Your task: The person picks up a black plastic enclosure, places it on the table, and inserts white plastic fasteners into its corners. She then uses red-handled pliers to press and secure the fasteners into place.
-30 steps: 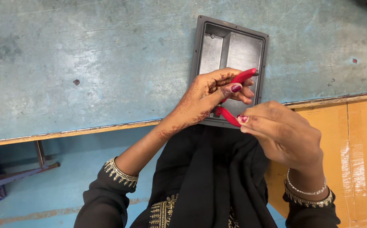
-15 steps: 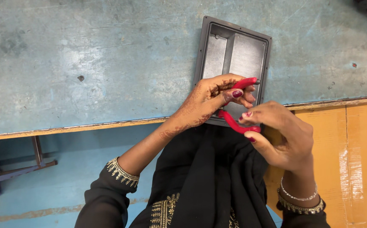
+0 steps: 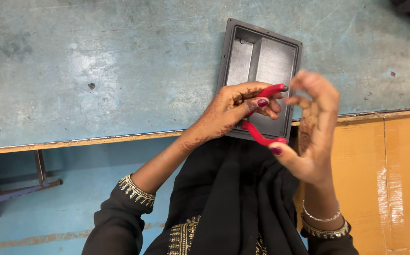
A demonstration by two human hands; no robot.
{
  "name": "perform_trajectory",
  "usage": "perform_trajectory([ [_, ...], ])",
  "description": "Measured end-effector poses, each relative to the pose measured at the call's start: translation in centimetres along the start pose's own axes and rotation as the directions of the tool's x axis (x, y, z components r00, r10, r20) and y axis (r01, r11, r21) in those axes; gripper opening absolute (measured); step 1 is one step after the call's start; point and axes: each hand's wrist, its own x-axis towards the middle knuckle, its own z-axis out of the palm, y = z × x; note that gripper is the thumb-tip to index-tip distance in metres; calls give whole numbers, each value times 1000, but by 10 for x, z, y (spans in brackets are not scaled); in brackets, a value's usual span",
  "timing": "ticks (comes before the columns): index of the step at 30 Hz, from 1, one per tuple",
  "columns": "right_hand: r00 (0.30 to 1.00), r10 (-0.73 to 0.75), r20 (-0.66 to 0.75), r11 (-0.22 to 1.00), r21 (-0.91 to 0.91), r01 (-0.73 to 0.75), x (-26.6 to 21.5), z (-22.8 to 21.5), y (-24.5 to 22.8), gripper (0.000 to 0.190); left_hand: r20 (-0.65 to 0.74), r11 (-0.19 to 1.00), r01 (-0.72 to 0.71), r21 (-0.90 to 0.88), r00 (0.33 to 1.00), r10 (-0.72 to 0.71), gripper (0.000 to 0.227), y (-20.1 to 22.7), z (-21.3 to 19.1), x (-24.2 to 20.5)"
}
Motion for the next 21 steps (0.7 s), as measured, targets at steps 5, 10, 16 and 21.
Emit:
perform_trajectory([
  [5,998,11,58,994,107,-18,8,19,-1,118,-5,999,-20,29,1000,20,36,-1,2,-6],
  [10,984,132,116,966,206,-154,7,29,3,99,-68,994,7,111,998,0,35,3,4,-7],
  [16,998,30,63,953,299,-47,2,33,20,78,-208,810,-19,586,963,173,31,12,-7,-27],
  [21,998,23,-53,868,497,6,2,48,36,70,-616,730,271,627,747,251,39,5,-7,-66],
])
